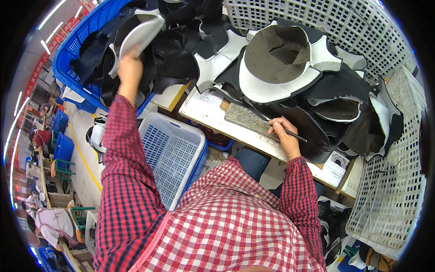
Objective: The person picks black and white shoe parts from a blue basket, places them on a work surface, and marks them with a pen. They then fold and align the parts by hand, preparing them for assembly. The person handles multiple parts one at a time, turning them over and inspecting edges.
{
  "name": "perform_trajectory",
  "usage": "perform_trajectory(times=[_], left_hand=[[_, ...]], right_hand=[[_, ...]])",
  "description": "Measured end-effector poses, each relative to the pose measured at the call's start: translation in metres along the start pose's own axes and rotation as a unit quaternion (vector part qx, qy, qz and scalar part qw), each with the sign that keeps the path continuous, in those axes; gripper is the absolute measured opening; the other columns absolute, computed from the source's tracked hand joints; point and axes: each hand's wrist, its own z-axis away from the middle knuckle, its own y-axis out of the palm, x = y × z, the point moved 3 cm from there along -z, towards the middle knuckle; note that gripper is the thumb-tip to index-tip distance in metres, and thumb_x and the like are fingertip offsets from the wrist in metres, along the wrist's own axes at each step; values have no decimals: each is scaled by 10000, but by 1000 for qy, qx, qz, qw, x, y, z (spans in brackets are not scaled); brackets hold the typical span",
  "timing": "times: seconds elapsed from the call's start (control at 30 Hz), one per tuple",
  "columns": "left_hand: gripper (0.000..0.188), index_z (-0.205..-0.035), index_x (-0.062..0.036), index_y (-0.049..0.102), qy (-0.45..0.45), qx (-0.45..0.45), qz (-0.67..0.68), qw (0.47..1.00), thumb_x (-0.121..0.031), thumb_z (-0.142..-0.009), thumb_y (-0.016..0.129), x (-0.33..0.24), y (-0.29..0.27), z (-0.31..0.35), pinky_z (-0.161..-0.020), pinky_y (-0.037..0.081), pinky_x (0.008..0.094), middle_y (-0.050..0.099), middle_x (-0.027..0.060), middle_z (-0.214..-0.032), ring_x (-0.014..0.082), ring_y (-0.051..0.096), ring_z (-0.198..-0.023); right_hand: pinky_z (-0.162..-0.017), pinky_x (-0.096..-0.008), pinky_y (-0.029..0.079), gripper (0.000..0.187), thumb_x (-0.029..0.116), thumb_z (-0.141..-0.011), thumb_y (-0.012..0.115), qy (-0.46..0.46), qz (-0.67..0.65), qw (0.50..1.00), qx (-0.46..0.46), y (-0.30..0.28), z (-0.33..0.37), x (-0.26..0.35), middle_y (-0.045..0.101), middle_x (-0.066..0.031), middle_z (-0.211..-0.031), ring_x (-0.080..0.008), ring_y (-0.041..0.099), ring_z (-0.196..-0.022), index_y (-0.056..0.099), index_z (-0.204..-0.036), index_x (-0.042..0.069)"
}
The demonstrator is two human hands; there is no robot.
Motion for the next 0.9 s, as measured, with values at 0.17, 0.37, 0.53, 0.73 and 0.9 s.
perform_trajectory(times=[0.17, 0.37, 0.53, 0.73, 0.9], left_hand=[[370, -1120, 72, 753, -88, -176, 460, 866, -240, -927, 805, 20, -71, -62, -723, 550, 320, 774, 111, -953, 188, 710, -783], [256, -1171, -34, 759, 68, -166, 198, 964, -152, -944, 759, -89, -49, 70, -775, 577, 363, 778, 175, -991, 283, 772, -886], [541, -1292, -114, 726, 230, 276, 370, 857, 102, -830, 545, -168, -3, 188, -1014, 574, 373, 721, 169, -1265, 287, 729, -1118], [785, -1555, -193, 496, 364, 376, 305, 796, 27, -827, 691, -200, 26, 237, -1194, 387, 416, 455, 176, -1599, 384, 453, -1454], [713, -1552, -185, 505, 162, 602, 417, 661, -345, -910, 772, -201, 66, 242, -1210, 305, 444, 523, 194, -1531, 336, 487, -1384]], right_hand=[[-766, -252, 490, 265, 264, -1050, 643, 11, 24, 1000, -15, 0, 2, 0, 672, -30, -856, -101, 635, -801, 729, -1042, 13], [-758, -236, 491, 227, 224, -1055, 631, 9, 19, 1000, -10, 3, 2, 2, 683, -34, -831, -81, 611, -779, 687, -1111, 12], [-759, -237, 498, 209, 198, -1049, 635, 20, 14, 1000, -10, 4, 0, 3, 679, -34, -836, -84, 620, -784, 649, -1139, 10], [-742, -228, 476, 110, 132, -1018, 671, -24, -33, 999, -35, 9, 2, 3, 623, 0, -853, -69, 587, -790, 607, -1033, 44], [-680, -203, 400, 161, 135, -996, 722, -30, -5, 997, -77, 14, 2, 5, 544, 67, -799, -30, 477, -742, 612, -897, 71]])
